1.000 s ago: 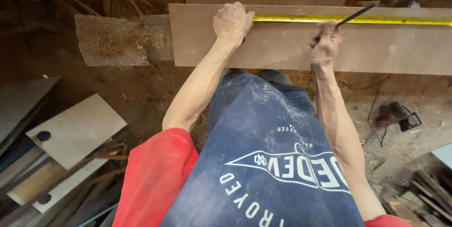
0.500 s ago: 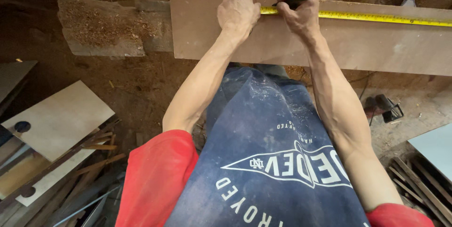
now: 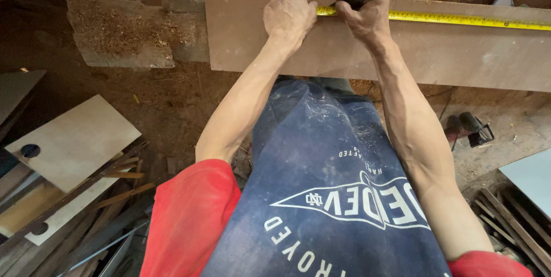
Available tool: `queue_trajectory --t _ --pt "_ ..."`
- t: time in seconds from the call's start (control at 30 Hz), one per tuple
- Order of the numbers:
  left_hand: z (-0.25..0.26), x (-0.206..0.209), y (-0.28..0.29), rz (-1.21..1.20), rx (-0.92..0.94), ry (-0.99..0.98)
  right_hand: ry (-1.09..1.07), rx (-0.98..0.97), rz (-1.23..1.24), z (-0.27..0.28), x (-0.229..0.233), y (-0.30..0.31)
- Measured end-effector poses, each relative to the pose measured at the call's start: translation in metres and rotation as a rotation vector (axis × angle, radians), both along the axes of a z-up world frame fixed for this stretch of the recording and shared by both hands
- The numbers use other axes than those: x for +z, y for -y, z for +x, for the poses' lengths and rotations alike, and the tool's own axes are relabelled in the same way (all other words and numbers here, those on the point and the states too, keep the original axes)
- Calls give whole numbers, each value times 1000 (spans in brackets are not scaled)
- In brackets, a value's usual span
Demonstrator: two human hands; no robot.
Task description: The person measures and marks a large sheet of plywood using a tape measure, pencil, and straightedge. They then use a circular saw to cut the plywood along the marked lines. The person repeats the measuring, marking, and cutting process on the resulting pieces.
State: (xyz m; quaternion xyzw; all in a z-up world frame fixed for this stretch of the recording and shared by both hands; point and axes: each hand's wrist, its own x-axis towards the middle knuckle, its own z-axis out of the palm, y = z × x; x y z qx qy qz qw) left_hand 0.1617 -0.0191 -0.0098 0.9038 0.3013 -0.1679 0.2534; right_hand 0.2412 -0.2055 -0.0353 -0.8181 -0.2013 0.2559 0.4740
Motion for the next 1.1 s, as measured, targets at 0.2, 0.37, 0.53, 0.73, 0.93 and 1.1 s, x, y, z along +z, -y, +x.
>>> queue_trajectory --t 0.2,0.37,0.53,0.73,0.93,1.1 --pt "-1 -3 1 41 -18 24 -39 -35 41 0 -1 0" --pt "-2 -6 2 74 -25 60 -25 -58 34 -1 -2 -1" --pt "-4 -4 0 74 -43 77 -38 -63 15 -1 0 -1" --pt "-4 0 -1 59 -66 83 -3 -90 -31 0 5 -7" --pt "-9 2 -17 -277 -99 -27 -210 -404 252 -5 26 6" --pt "-23 19 19 -790 -71 -31 -227 -792 405 -69 61 69"
